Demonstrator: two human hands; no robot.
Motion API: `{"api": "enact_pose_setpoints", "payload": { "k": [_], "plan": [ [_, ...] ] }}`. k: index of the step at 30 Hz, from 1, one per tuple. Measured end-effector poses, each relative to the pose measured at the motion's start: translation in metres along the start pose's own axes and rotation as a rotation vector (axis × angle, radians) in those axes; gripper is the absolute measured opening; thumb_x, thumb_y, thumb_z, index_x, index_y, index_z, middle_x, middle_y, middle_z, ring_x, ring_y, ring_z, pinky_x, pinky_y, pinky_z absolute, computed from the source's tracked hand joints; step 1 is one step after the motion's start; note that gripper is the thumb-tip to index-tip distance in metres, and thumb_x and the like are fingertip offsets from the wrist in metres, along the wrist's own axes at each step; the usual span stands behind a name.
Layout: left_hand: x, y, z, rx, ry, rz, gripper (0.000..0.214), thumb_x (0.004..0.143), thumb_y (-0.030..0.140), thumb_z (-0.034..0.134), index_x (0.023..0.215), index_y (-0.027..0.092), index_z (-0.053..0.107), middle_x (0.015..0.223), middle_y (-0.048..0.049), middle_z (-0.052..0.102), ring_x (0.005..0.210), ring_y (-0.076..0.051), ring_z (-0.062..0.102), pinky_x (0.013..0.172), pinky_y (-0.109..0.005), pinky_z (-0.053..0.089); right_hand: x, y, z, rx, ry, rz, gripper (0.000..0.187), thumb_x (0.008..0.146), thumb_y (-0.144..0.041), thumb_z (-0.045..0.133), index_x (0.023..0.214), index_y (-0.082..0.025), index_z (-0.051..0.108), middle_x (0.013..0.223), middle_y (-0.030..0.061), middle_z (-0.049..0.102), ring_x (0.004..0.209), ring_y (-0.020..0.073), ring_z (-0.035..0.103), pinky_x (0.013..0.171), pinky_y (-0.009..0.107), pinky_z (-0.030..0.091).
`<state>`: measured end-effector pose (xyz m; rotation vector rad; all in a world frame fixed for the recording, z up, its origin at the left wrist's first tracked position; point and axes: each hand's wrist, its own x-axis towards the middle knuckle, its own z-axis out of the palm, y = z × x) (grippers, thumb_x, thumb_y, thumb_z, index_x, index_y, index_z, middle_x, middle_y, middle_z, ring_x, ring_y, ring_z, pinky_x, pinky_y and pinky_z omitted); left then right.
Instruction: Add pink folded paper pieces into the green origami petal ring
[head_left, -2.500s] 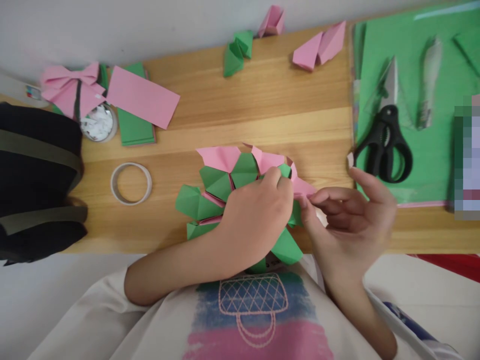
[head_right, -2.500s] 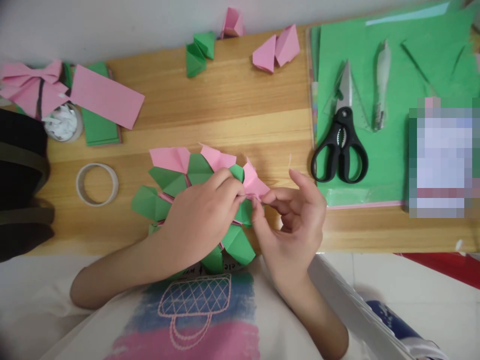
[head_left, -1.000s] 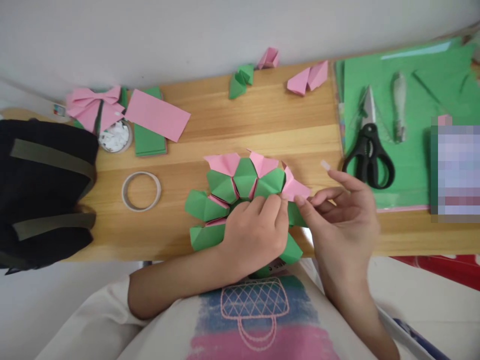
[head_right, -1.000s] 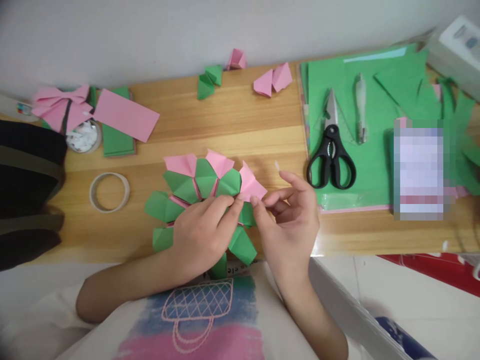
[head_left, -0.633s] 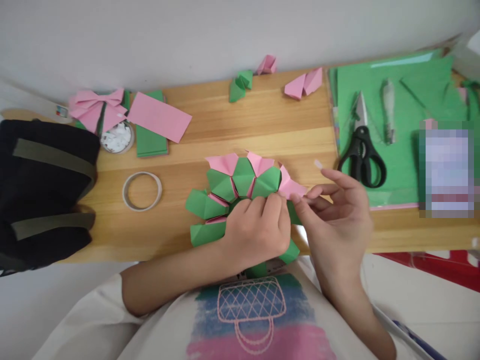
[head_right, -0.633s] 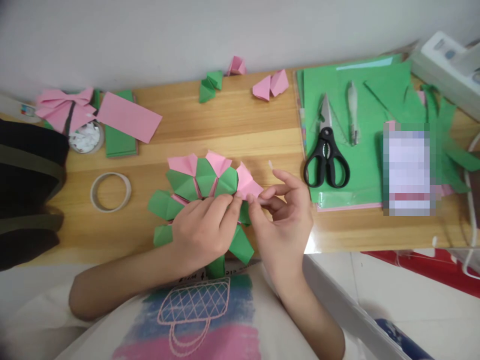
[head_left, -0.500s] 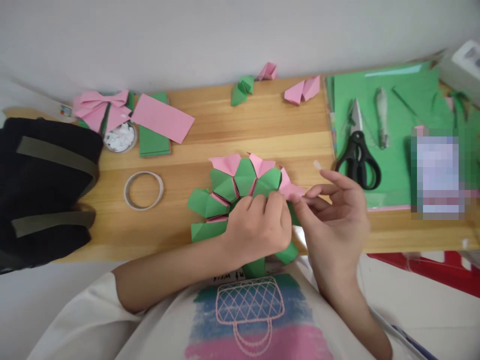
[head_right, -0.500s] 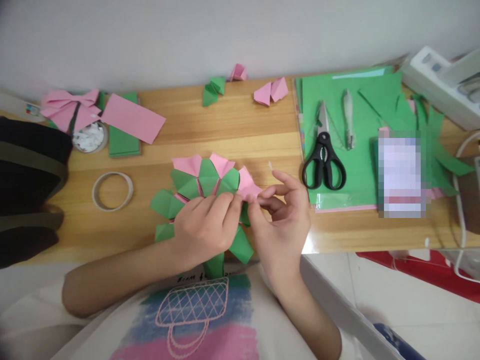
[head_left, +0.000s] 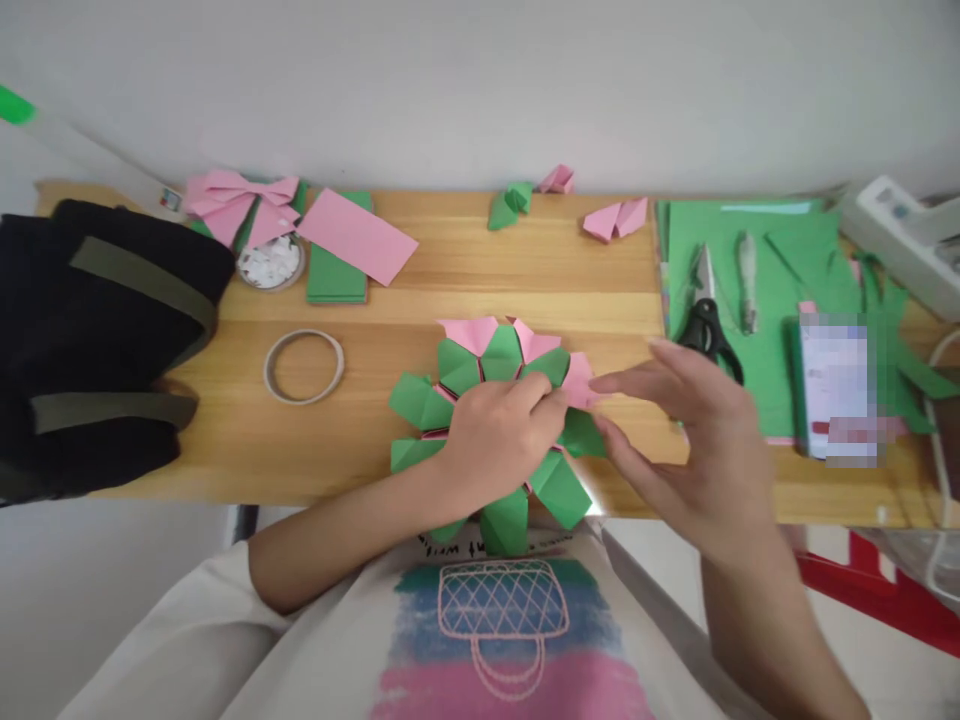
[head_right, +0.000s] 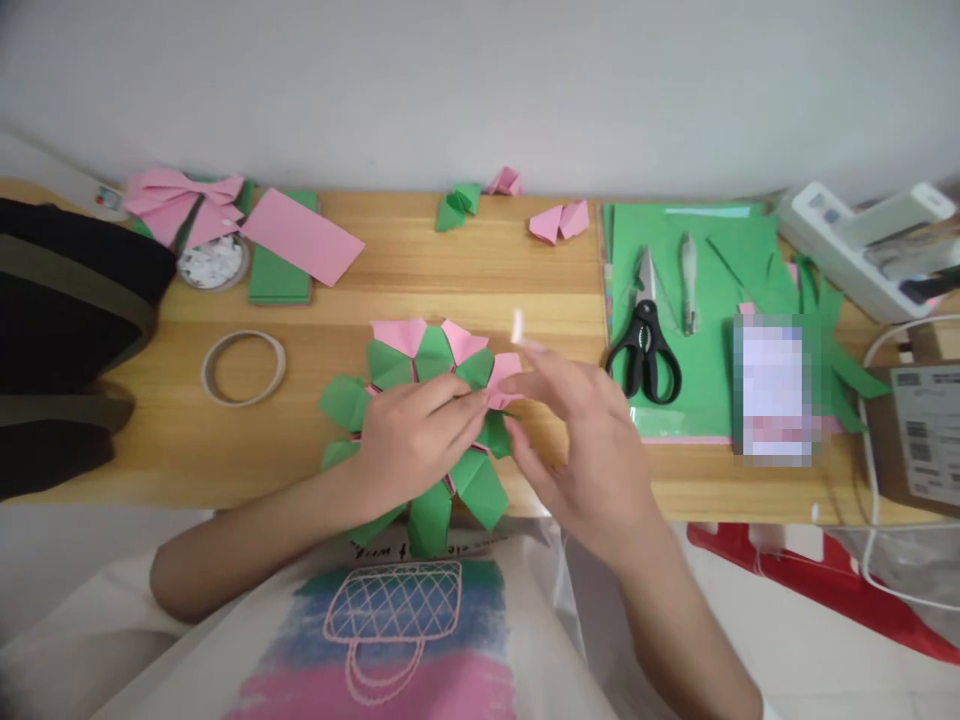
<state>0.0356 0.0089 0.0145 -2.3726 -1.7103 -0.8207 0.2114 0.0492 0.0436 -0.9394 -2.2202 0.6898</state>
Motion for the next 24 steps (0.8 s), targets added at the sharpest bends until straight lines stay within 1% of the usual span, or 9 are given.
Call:
{"api": "enact_pose_setpoints", "payload": {
  "k": [1,3,5,7,10,13,17,21,24],
  "plan": [
    [-0.001,-0.004,-0.001,-0.067,-0.004,-0.014,0.025,0.093,0.017,0.052,0.074,0.017,0.067,0.072,0.0005,0.067,0.056,-0.010,0.058,0.050,-0.025,0.040,0.007,0.003,-0.004,-0.031,-0.087,-0.072,0.075,0.084,-0.012,0.065,0.147,-0.033,0.030,0.102,0.0025,0.072,0.098,0.0220,0.068,0.088,0.043,0.055],
    [-0.003,-0.012,-0.004,-0.220,-0.005,-0.026,0.024,0.094,0.018,0.052,0.077,0.017,0.069,0.076,0.0001,0.070,0.063,-0.009,0.063,0.055,-0.022,0.044,0.020,0.005,-0.008,-0.055,-0.186,-0.161,0.069,0.087,-0.013,0.061,0.146,-0.032,0.031,0.100,0.0012,0.073,0.094,0.0191,0.070,0.085,0.038,0.056],
    [-0.005,-0.022,-0.008,-0.381,-0.025,-0.020,0.022,0.093,0.018,0.054,0.079,0.017,0.071,0.078,-0.0006,0.071,0.067,-0.009,0.065,0.059,-0.021,0.047,0.030,0.001,-0.007,-0.055,-0.225,-0.184,0.064,0.089,-0.014,0.061,0.144,-0.031,0.034,0.096,-0.0008,0.074,0.088,0.0158,0.071,0.080,0.031,0.057],
    [-0.005,-0.031,-0.013,-0.525,-0.059,-0.041,0.021,0.092,0.018,0.056,0.079,0.016,0.072,0.079,-0.0012,0.071,0.068,-0.009,0.064,0.062,-0.020,0.047,0.037,-0.006,-0.002,-0.049,-0.246,-0.171,0.063,0.088,-0.015,0.062,0.143,-0.030,0.036,0.091,-0.0027,0.074,0.083,0.0143,0.071,0.075,0.027,0.057],
    [-0.003,-0.044,-0.021,-0.671,-0.141,-0.084,0.021,0.090,0.017,0.058,0.075,0.016,0.072,0.077,-0.0014,0.070,0.068,-0.009,0.062,0.062,-0.020,0.046,0.043,-0.017,0.005,-0.073,-0.237,-0.139,0.062,0.087,-0.018,0.064,0.142,-0.032,0.038,0.086,-0.0037,0.074,0.077,0.0154,0.071,0.068,0.027,0.058],
    [-0.003,-0.053,-0.024,-0.725,-0.190,-0.093,0.020,0.088,0.015,0.059,0.072,0.016,0.071,0.074,-0.0011,0.068,0.067,-0.010,0.061,0.062,-0.021,0.044,0.047,-0.025,0.012,-0.080,-0.210,-0.104,0.062,0.085,-0.019,0.065,0.140,-0.033,0.040,0.084,-0.0038,0.074,0.074,0.0164,0.072,0.064,0.029,0.058],
    [-0.007,-0.059,-0.023,-0.694,-0.196,-0.106,0.020,0.085,0.013,0.061,0.067,0.017,0.069,0.069,0.0009,0.067,0.060,-0.008,0.057,0.055,-0.022,0.038,0.051,-0.028,0.017,-0.016,-0.252,-0.043,0.065,0.085,-0.017,0.064,0.142,-0.032,0.038,0.082,-0.0048,0.073,0.073,0.0148,0.072,0.067,0.029,0.060],
    [-0.010,-0.060,-0.021,-0.666,-0.181,-0.108,0.022,0.085,0.011,0.059,0.066,0.018,0.069,0.068,0.0013,0.067,0.060,-0.009,0.057,0.056,-0.023,0.038,0.055,-0.028,0.018,0.010,-0.282,-0.049,0.065,0.084,-0.016,0.066,0.141,-0.033,0.040,0.081,-0.0045,0.073,0.071,0.0153,0.072,0.067,0.030,0.062],
    [-0.011,-0.061,-0.020,-0.667,-0.184,-0.104,0.022,0.085,0.013,0.059,0.067,0.017,0.070,0.070,0.0009,0.068,0.061,-0.009,0.058,0.057,-0.022,0.039,0.057,-0.027,0.017,0.041,-0.306,-0.069,0.067,0.085,-0.016,0.066,0.142,-0.035,0.039,0.083,-0.0042,0.073,0.074,0.0153,0.072,0.067,0.030,0.062]
  ]
}}
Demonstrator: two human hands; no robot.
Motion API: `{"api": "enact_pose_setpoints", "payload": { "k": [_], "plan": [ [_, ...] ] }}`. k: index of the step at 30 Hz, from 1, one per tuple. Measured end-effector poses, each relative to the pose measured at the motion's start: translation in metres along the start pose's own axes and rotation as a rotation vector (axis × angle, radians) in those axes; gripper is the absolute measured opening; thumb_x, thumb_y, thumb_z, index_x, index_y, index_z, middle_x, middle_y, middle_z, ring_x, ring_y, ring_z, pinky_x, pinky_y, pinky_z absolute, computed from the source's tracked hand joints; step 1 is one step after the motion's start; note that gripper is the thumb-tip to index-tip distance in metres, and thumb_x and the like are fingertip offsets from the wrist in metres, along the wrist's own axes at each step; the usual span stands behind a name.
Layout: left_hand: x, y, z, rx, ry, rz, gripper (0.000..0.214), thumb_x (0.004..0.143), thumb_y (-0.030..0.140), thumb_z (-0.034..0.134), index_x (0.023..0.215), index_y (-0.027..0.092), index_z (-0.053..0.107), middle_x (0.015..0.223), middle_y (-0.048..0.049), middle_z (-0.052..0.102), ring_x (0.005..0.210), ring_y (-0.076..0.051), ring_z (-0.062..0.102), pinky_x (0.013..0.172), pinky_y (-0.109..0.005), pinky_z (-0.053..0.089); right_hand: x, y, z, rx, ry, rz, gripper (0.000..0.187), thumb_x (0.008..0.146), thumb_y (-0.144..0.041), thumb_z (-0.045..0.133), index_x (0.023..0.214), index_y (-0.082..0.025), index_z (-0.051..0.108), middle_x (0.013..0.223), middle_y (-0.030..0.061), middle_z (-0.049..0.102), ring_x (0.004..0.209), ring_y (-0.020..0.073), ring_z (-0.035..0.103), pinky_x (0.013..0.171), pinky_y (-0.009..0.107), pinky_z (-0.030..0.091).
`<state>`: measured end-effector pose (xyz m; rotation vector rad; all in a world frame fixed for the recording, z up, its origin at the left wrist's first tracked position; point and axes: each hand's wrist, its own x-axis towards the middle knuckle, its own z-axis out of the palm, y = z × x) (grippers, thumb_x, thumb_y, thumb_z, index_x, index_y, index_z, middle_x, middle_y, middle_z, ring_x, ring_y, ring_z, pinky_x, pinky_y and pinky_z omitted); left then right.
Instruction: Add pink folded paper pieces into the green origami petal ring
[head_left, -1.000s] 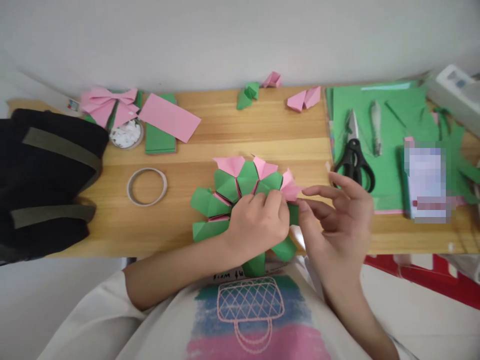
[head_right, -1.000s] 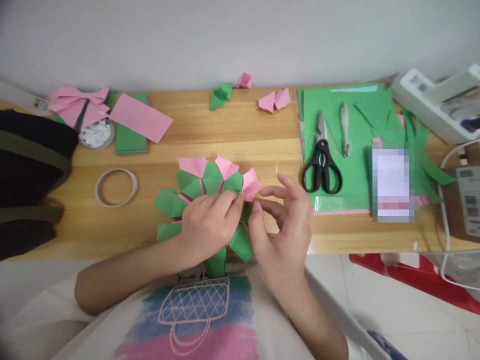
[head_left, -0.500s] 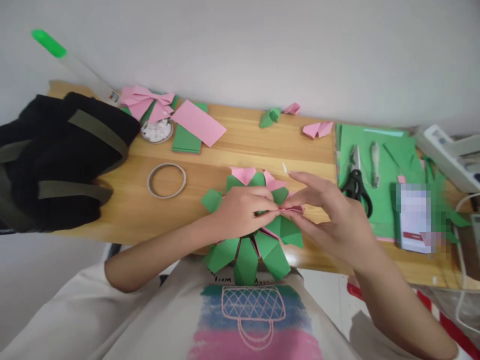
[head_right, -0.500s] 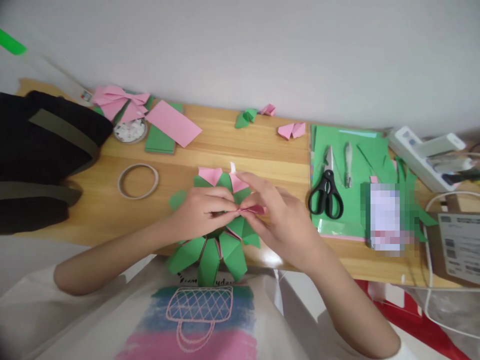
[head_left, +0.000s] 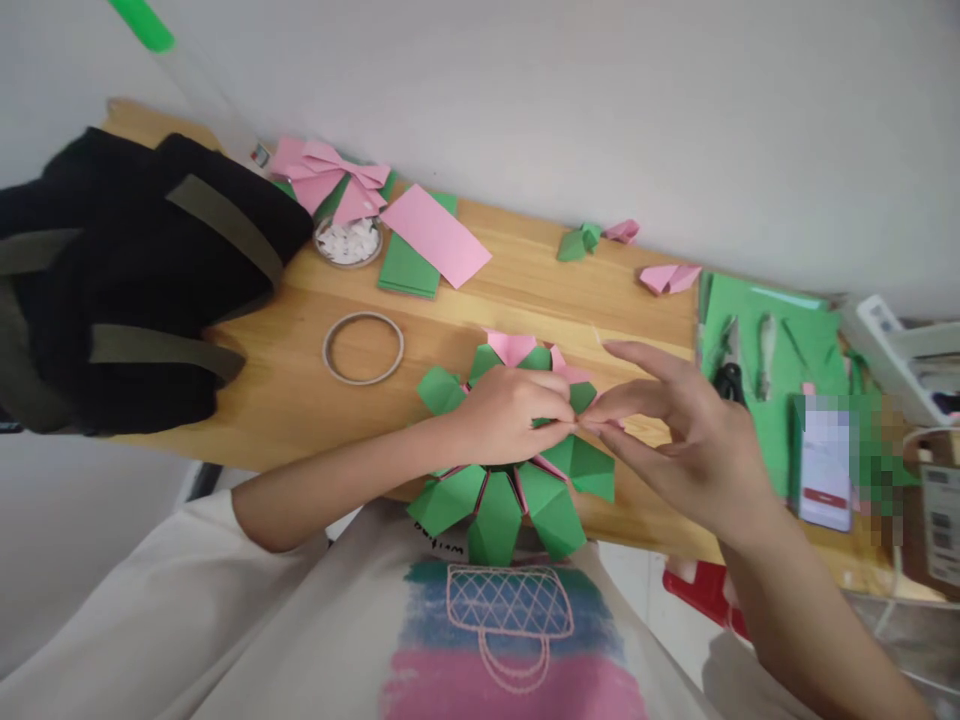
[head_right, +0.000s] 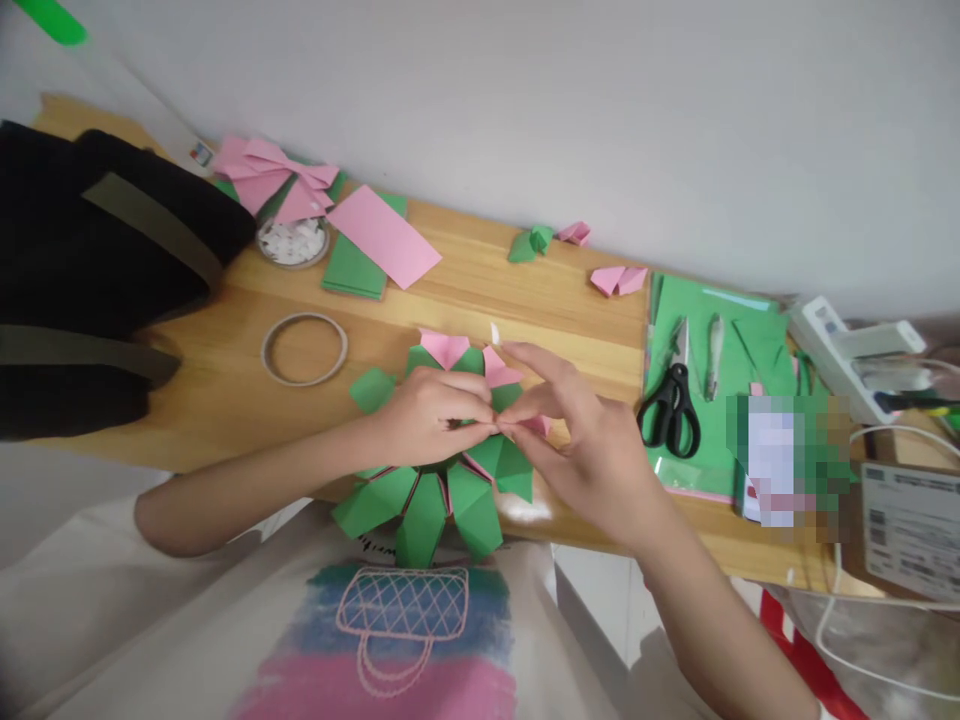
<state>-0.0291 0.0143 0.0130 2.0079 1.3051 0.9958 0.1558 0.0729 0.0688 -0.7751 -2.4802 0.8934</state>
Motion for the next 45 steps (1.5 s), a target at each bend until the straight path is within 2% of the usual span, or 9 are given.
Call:
{"api": "enact_pose_setpoints", "payload": {
  "k": [4,10,17,22,26,29,32,38,45],
  "plan": [
    [-0.001,0.000,0.002,0.015,-0.023,-0.027,0.020,0.088,0.016,0.060,0.070,0.017,0.071,0.073,0.0004,0.068,0.063,-0.009,0.059,0.057,-0.023,0.040,-0.001,0.004,0.001,-0.002,-0.025,-0.080,0.066,0.086,-0.013,0.064,0.143,-0.033,0.037,0.086,-0.0029,0.073,0.078,0.0149,0.073,0.068,0.028,0.061],
    [-0.007,0.004,0.010,0.146,0.048,0.000,0.025,0.094,0.023,0.055,0.078,0.015,0.072,0.077,-0.0018,0.069,0.067,-0.012,0.063,0.059,-0.024,0.043,-0.013,0.017,0.008,0.044,0.083,-0.095,0.064,0.085,-0.014,0.065,0.141,-0.031,0.039,0.091,-0.0001,0.074,0.082,0.0180,0.073,0.075,0.036,0.062],
    [-0.010,0.018,0.013,0.366,0.046,-0.046,0.022,0.090,0.035,0.062,0.095,0.016,0.071,0.090,-0.0037,0.070,0.076,-0.016,0.067,0.064,-0.026,0.049,-0.018,0.019,0.009,-0.164,0.141,-0.181,0.066,0.088,-0.017,0.064,0.145,-0.029,0.033,0.087,0.0001,0.074,0.076,0.0173,0.074,0.070,0.032,0.062],
    [-0.050,0.042,-0.009,0.602,0.120,-0.024,0.043,0.089,0.052,0.057,0.101,0.012,0.066,0.092,-0.0100,0.067,0.080,-0.021,0.065,0.067,-0.033,0.053,-0.029,0.033,0.005,-0.309,0.240,-0.236,0.063,0.089,-0.017,0.062,0.144,-0.029,0.035,0.087,0.0003,0.075,0.075,0.0174,0.074,0.068,0.031,0.060],
    [-0.095,0.051,-0.018,0.609,0.053,0.055,0.045,0.089,0.049,0.059,0.118,0.014,0.060,0.111,-0.0140,0.064,0.099,-0.027,0.061,0.084,-0.042,0.053,-0.053,0.040,0.002,-0.435,0.268,-0.210,0.063,0.088,-0.013,0.060,0.144,-0.028,0.035,0.081,0.0002,0.075,0.072,0.0185,0.072,0.065,0.031,0.059],
    [-0.108,0.054,-0.012,0.571,0.015,0.046,0.040,0.087,0.041,0.064,0.117,0.014,0.062,0.118,-0.0160,0.062,0.109,-0.030,0.058,0.090,-0.048,0.051,-0.066,0.031,0.006,-0.440,0.240,-0.123,0.063,0.087,-0.015,0.060,0.144,-0.028,0.036,0.079,-0.0002,0.075,0.071,0.0195,0.071,0.064,0.032,0.058],
    [-0.092,0.059,-0.005,0.430,0.040,-0.080,0.029,0.088,0.029,0.062,0.114,0.014,0.064,0.113,-0.0135,0.066,0.105,-0.026,0.061,0.091,-0.046,0.052,-0.068,0.019,0.013,-0.375,0.209,-0.046,0.060,0.087,-0.018,0.061,0.143,-0.026,0.038,0.081,0.0000,0.075,0.072,0.0195,0.071,0.065,0.032,0.058],
    [-0.025,0.050,0.007,-0.073,0.002,-0.316,0.024,0.082,0.008,0.066,0.105,0.012,0.066,0.095,-0.0074,0.075,0.086,-0.017,0.071,0.079,-0.033,0.058,-0.048,0.012,0.019,-0.270,0.172,-0.016,0.056,0.087,-0.025,0.062,0.139,-0.025,0.041,0.083,0.0010,0.074,0.075,0.0200,0.072,0.062,0.031,0.057],
    [0.015,0.033,0.009,-0.298,0.033,-0.383,0.006,0.079,0.007,0.067,0.078,0.013,0.071,0.075,-0.0058,0.076,0.072,-0.017,0.072,0.063,-0.027,0.056,-0.018,0.005,0.000,-0.163,0.136,-0.017,0.060,0.086,-0.025,0.064,0.141,-0.023,0.038,0.082,0.0002,0.074,0.077,0.0188,0.072,0.062,0.029,0.058]
  ]
}}
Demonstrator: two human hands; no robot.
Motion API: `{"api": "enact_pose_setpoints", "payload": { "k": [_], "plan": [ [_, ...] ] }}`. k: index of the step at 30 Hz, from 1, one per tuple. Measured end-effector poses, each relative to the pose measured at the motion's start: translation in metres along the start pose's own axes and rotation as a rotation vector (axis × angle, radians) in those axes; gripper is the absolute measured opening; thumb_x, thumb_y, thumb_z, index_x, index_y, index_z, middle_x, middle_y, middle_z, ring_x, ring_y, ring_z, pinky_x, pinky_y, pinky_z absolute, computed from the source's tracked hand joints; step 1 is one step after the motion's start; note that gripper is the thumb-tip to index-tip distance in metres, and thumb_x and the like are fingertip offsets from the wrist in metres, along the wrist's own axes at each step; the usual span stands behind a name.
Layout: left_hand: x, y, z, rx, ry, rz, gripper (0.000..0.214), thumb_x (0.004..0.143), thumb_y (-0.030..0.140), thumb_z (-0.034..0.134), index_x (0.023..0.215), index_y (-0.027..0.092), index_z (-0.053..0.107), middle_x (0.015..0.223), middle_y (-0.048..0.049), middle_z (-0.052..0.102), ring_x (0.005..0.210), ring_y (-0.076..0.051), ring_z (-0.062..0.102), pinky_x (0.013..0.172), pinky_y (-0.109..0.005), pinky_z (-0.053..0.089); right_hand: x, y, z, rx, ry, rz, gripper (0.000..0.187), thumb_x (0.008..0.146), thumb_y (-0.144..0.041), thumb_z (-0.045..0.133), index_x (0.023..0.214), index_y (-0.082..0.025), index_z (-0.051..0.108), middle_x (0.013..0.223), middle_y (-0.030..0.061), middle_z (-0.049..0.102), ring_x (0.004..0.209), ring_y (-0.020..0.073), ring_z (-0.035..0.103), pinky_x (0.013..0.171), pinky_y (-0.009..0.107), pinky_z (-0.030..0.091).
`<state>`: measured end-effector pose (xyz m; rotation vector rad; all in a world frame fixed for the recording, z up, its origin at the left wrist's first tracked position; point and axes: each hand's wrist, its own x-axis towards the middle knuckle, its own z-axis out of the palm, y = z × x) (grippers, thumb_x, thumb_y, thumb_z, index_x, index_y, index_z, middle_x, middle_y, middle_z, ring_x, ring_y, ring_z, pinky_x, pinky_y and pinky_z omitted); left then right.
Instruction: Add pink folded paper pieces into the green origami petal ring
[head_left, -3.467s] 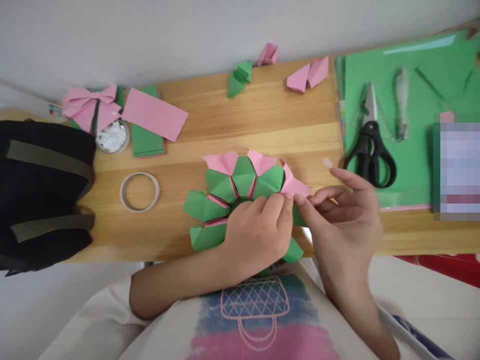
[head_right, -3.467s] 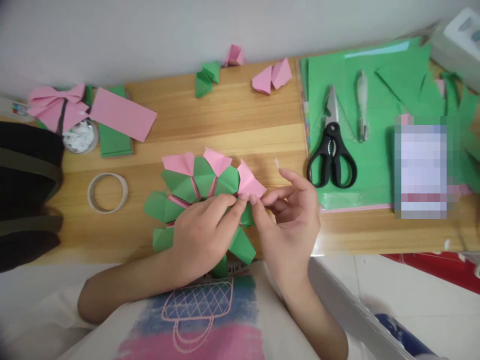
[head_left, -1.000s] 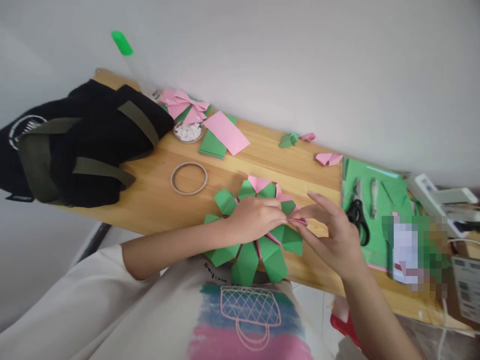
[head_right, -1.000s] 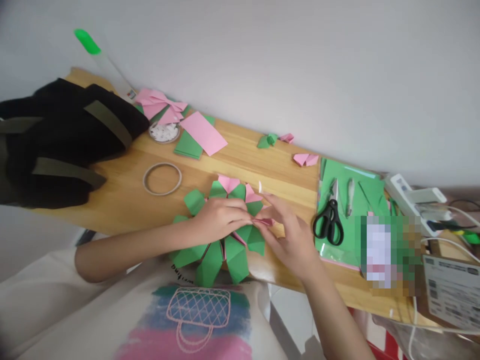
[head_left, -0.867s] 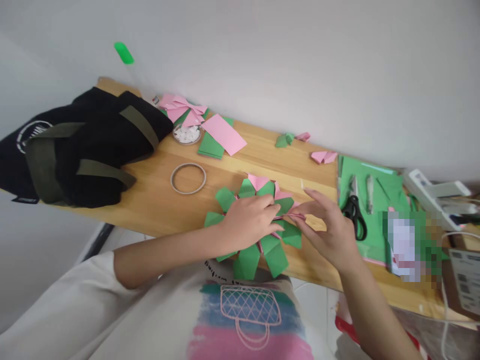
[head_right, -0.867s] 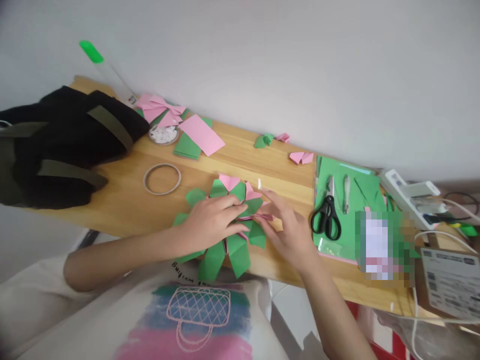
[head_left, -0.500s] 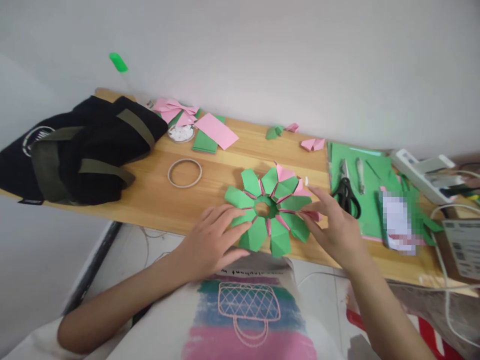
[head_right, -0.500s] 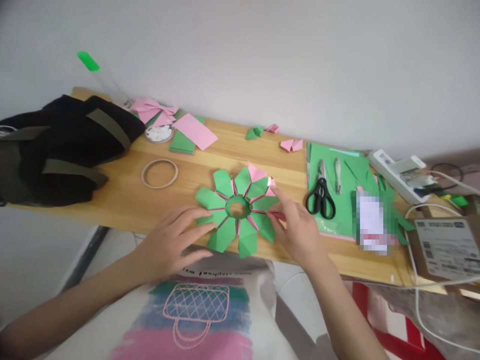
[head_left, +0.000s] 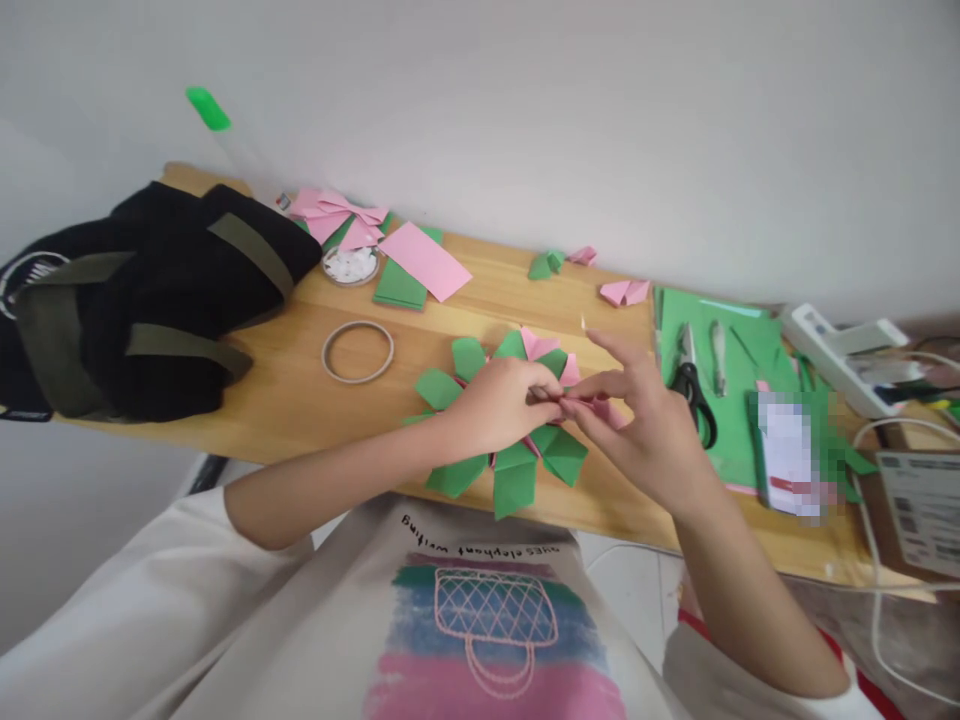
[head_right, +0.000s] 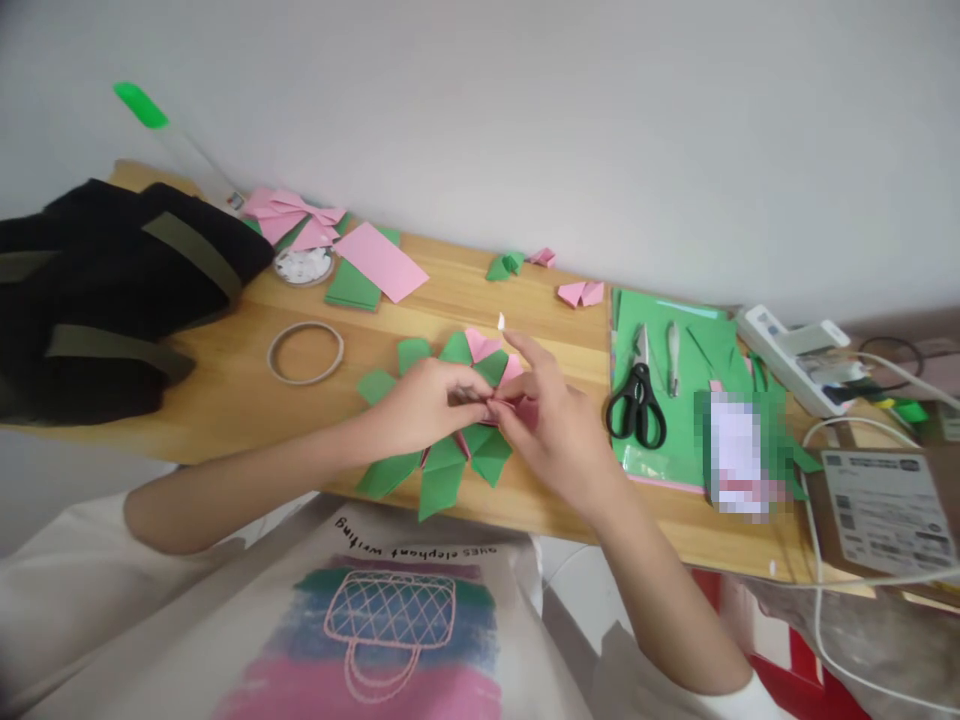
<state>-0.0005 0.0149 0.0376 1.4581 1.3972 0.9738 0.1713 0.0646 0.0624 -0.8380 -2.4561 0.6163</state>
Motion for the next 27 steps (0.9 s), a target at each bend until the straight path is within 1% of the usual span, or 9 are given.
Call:
{"api": "enact_pose_setpoints", "payload": {
  "k": [4,6,8,11,14,16,19,23,27],
  "plan": [
    [0.011,0.005,-0.013,-0.145,0.026,-0.035,0.010,0.079,0.006,0.065,0.075,0.013,0.071,0.075,-0.0048,0.076,0.068,-0.014,0.070,0.061,-0.023,0.054,0.019,0.005,-0.019,-0.015,-0.057,-0.081,0.067,0.086,-0.025,0.064,0.145,-0.028,0.031,0.090,0.0024,0.073,0.082,0.0206,0.072,0.071,0.036,0.059],
    [0.016,0.007,-0.019,-0.150,0.044,-0.045,0.010,0.078,0.006,0.066,0.072,0.013,0.070,0.071,-0.0032,0.075,0.063,-0.012,0.068,0.058,-0.022,0.052,0.027,0.011,-0.027,-0.043,-0.105,-0.131,0.064,0.087,-0.027,0.062,0.144,-0.028,0.032,0.096,0.0046,0.073,0.089,0.0231,0.072,0.077,0.041,0.058],
    [0.019,0.007,-0.023,-0.146,0.071,-0.061,0.010,0.077,0.007,0.067,0.070,0.013,0.069,0.068,-0.0023,0.073,0.060,-0.012,0.066,0.056,-0.022,0.050,0.033,0.018,-0.031,-0.057,-0.150,-0.164,0.060,0.089,-0.026,0.060,0.143,-0.028,0.034,0.105,0.0068,0.072,0.093,0.0237,0.072,0.081,0.044,0.057],
    [0.023,0.005,-0.027,-0.196,0.070,-0.124,0.011,0.078,0.007,0.065,0.070,0.013,0.069,0.069,-0.0027,0.073,0.062,-0.012,0.066,0.060,-0.023,0.051,0.038,0.026,-0.030,-0.044,-0.191,-0.191,0.062,0.089,-0.024,0.061,0.144,-0.027,0.033,0.116,0.0089,0.069,0.099,0.0227,0.070,0.084,0.042,0.057],
    [0.026,0.002,-0.029,-0.303,0.028,-0.234,0.010,0.078,0.007,0.066,0.069,0.012,0.068,0.069,-0.0025,0.072,0.065,-0.011,0.066,0.063,-0.023,0.051,0.039,0.030,-0.028,-0.048,-0.191,-0.193,0.067,0.088,-0.020,0.062,0.146,-0.028,0.030,0.123,0.0092,0.066,0.110,0.0227,0.066,0.090,0.041,0.056],
    [0.027,0.000,-0.031,-0.378,0.016,-0.301,0.009,0.076,0.008,0.069,0.069,0.012,0.068,0.068,-0.0018,0.072,0.066,-0.011,0.066,0.065,-0.022,0.051,0.040,0.033,-0.028,-0.050,-0.182,-0.186,0.068,0.088,-0.016,0.060,0.147,-0.028,0.029,0.126,0.0092,0.065,0.112,0.0222,0.065,0.091,0.040,0.055],
    [0.027,-0.003,-0.032,-0.444,0.006,-0.364,0.007,0.074,0.009,0.072,0.069,0.012,0.068,0.069,-0.0015,0.072,0.066,-0.010,0.067,0.068,-0.022,0.051,0.041,0.035,-0.028,-0.023,-0.183,-0.166,0.068,0.087,-0.013,0.058,0.147,-0.029,0.030,0.128,0.0092,0.065,0.112,0.0229,0.066,0.091,0.040,0.055],
    [0.025,-0.004,-0.036,-0.483,-0.012,-0.415,0.005,0.075,0.012,0.073,0.072,0.011,0.070,0.072,-0.0028,0.074,0.070,-0.011,0.068,0.072,-0.022,0.052,0.046,0.036,-0.026,0.056,-0.230,-0.169,0.064,0.089,-0.015,0.056,0.146,-0.030,0.030,0.123,0.0074,0.068,0.114,0.0242,0.065,0.094,0.044,0.054],
    [0.023,0.001,-0.041,-0.538,-0.049,-0.468,0.004,0.077,0.011,0.071,0.073,0.011,0.070,0.073,-0.0036,0.075,0.073,-0.010,0.070,0.074,-0.021,0.053,0.051,0.036,-0.026,0.113,-0.257,-0.179,0.062,0.091,-0.016,0.055,0.146,-0.030,0.031,0.115,0.0056,0.071,0.101,0.0206,0.070,0.087,0.039,0.056]
  ]
}}
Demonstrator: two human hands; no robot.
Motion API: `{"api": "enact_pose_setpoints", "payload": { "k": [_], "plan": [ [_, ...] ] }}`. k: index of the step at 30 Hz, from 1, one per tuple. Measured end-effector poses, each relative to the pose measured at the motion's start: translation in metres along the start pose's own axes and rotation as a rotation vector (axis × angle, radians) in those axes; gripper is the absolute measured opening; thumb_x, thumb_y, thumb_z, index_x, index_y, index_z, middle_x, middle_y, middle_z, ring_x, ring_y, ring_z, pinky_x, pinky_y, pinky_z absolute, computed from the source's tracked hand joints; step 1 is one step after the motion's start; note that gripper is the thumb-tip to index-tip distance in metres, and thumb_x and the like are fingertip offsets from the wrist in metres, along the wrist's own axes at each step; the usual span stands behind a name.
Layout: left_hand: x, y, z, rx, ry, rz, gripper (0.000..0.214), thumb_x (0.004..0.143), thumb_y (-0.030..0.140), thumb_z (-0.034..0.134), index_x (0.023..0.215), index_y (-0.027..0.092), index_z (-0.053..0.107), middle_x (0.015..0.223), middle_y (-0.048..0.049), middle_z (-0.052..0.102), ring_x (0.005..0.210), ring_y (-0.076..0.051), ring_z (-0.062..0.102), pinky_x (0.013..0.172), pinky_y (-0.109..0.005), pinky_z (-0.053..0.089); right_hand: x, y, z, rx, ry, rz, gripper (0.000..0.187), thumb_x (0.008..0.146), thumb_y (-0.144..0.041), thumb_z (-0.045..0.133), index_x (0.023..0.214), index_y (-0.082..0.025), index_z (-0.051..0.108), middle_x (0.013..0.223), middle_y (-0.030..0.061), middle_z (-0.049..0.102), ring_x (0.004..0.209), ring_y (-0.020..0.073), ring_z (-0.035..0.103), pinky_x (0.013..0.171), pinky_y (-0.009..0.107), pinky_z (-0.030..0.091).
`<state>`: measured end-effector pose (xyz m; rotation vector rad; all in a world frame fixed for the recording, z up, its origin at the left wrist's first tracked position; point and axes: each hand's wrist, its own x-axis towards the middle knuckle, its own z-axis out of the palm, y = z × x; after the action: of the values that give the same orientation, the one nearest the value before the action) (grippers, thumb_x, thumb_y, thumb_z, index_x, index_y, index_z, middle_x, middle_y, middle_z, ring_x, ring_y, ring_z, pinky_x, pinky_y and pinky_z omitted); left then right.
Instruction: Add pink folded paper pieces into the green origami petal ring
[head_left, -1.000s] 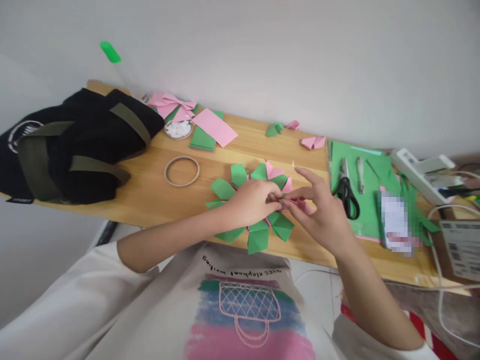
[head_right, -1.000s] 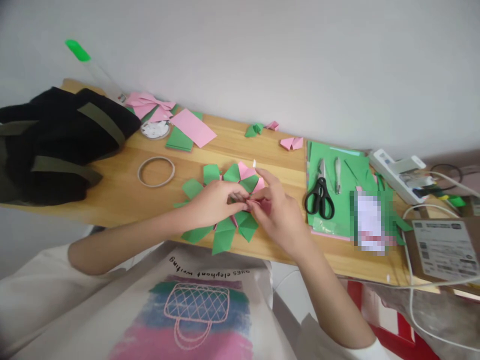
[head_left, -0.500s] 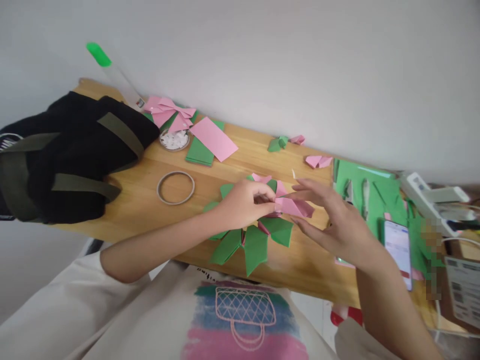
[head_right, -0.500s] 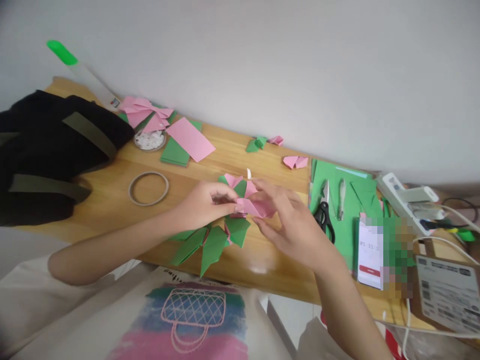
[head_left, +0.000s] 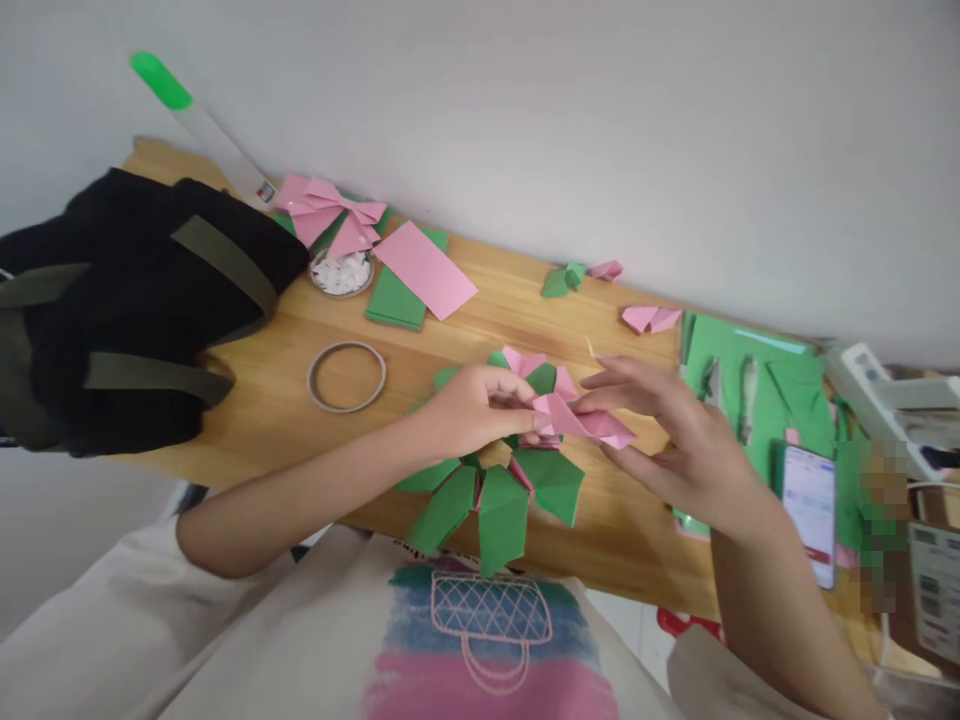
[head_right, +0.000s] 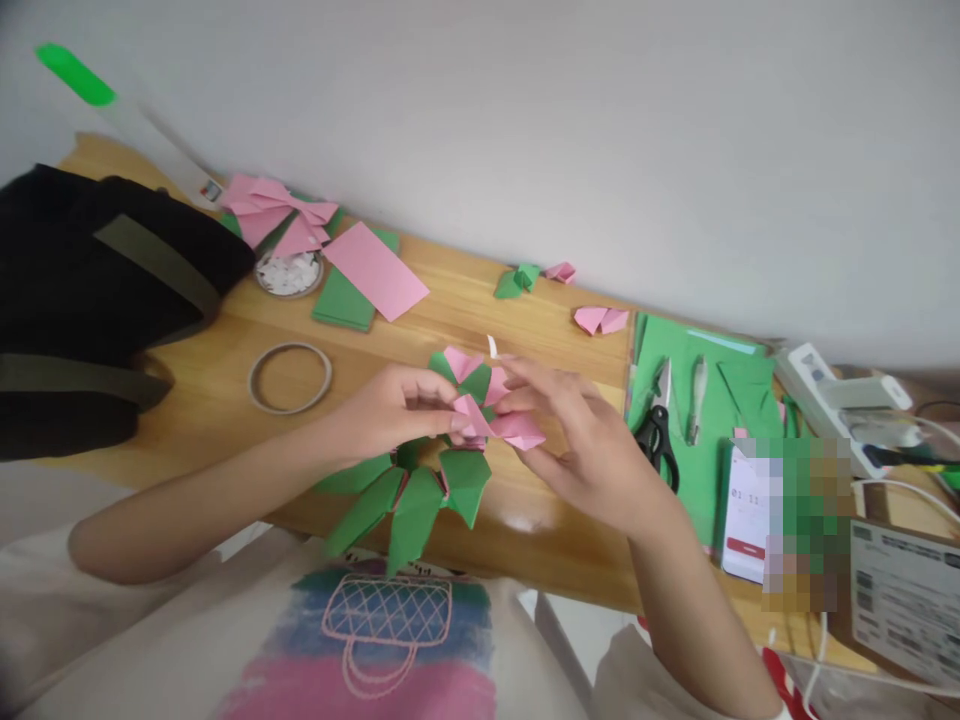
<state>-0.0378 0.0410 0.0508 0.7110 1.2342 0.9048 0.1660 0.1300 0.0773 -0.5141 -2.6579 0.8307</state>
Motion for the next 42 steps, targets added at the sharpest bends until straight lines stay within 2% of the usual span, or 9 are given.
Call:
{"api": "enact_pose_setpoints", "payload": {
  "k": [3,7,11,13,19,26,31,36,42],
  "plan": [
    [-0.001,0.004,0.001,-0.026,-0.056,-0.084,0.007,0.079,0.010,0.068,0.072,0.011,0.070,0.075,-0.0044,0.076,0.069,-0.010,0.070,0.066,-0.019,0.052,-0.002,0.002,-0.001,0.077,-0.041,0.012,0.062,0.091,-0.017,0.056,0.146,-0.031,0.032,0.112,0.0037,0.071,0.096,0.0169,0.071,0.086,0.033,0.056],
    [0.002,0.006,0.003,0.100,-0.133,-0.184,0.010,0.081,0.011,0.066,0.072,0.011,0.069,0.077,-0.0062,0.076,0.066,-0.010,0.070,0.052,-0.015,0.043,-0.010,0.003,0.000,0.107,-0.088,0.030,0.061,0.090,-0.018,0.059,0.145,-0.032,0.035,0.107,0.0009,0.071,0.092,0.0143,0.070,0.086,0.029,0.055],
    [0.006,0.002,0.009,0.192,-0.215,-0.228,0.011,0.081,0.006,0.063,0.072,0.010,0.067,0.076,-0.0063,0.075,0.066,-0.011,0.070,0.053,-0.017,0.046,-0.024,0.002,0.005,0.084,-0.137,0.054,0.060,0.090,-0.020,0.058,0.145,-0.031,0.035,0.104,0.0015,0.071,0.089,0.0160,0.070,0.084,0.031,0.055],
    [0.004,-0.002,0.012,0.275,-0.245,-0.173,0.011,0.079,0.003,0.063,0.072,0.010,0.067,0.074,-0.0056,0.075,0.068,-0.012,0.070,0.060,-0.020,0.050,-0.033,0.000,0.010,0.067,-0.144,0.073,0.062,0.089,-0.017,0.055,0.145,-0.031,0.033,0.107,0.0027,0.071,0.093,0.0186,0.070,0.082,0.033,0.056],
    [-0.009,-0.020,0.020,0.759,-0.230,0.233,0.011,0.078,0.006,0.067,0.076,0.015,0.075,0.078,-0.0019,0.075,0.073,-0.014,0.068,0.071,-0.026,0.050,-0.064,-0.009,0.031,0.035,-0.037,0.111,0.066,0.087,-0.011,0.050,0.147,-0.030,0.030,0.106,0.0037,0.072,0.103,0.0224,0.066,0.082,0.037,0.055],
    [-0.017,-0.035,0.030,0.987,-0.174,0.349,0.015,0.083,0.010,0.063,0.086,0.016,0.076,0.088,-0.0026,0.075,0.082,-0.017,0.069,0.074,-0.030,0.051,-0.085,-0.006,0.042,-0.003,0.033,0.081,0.064,0.093,-0.022,0.054,0.151,-0.030,0.028,0.117,0.0084,0.069,0.107,0.0250,0.064,0.083,0.040,0.055],
    [-0.020,-0.037,0.035,1.062,-0.171,0.306,0.019,0.084,0.011,0.058,0.086,0.018,0.076,0.088,-0.0027,0.073,0.082,-0.018,0.068,0.074,-0.031,0.051,-0.089,-0.002,0.041,-0.055,0.005,0.043,0.071,0.091,-0.020,0.057,0.153,-0.029,0.023,0.124,0.0122,0.065,0.109,0.0280,0.063,0.084,0.044,0.053],
    [-0.021,-0.031,0.037,1.070,-0.198,0.197,0.023,0.085,0.011,0.054,0.088,0.018,0.076,0.091,-0.0044,0.072,0.084,-0.019,0.067,0.075,-0.031,0.049,-0.087,-0.002,0.036,-0.089,-0.027,-0.013,0.074,0.090,-0.009,0.049,0.154,-0.032,0.019,0.100,0.0073,0.072,0.105,0.0301,0.065,0.077,0.044,0.051],
    [-0.020,-0.026,0.037,1.043,-0.196,0.111,0.020,0.085,0.014,0.055,0.081,0.020,0.074,0.093,-0.0032,0.072,0.086,-0.019,0.065,0.077,-0.031,0.046,-0.087,0.000,0.036,0.006,-0.034,0.056,0.075,0.090,-0.013,0.051,0.154,-0.034,0.018,0.118,0.0090,0.069,0.098,0.0285,0.066,0.077,0.044,0.053]
  ]
}}
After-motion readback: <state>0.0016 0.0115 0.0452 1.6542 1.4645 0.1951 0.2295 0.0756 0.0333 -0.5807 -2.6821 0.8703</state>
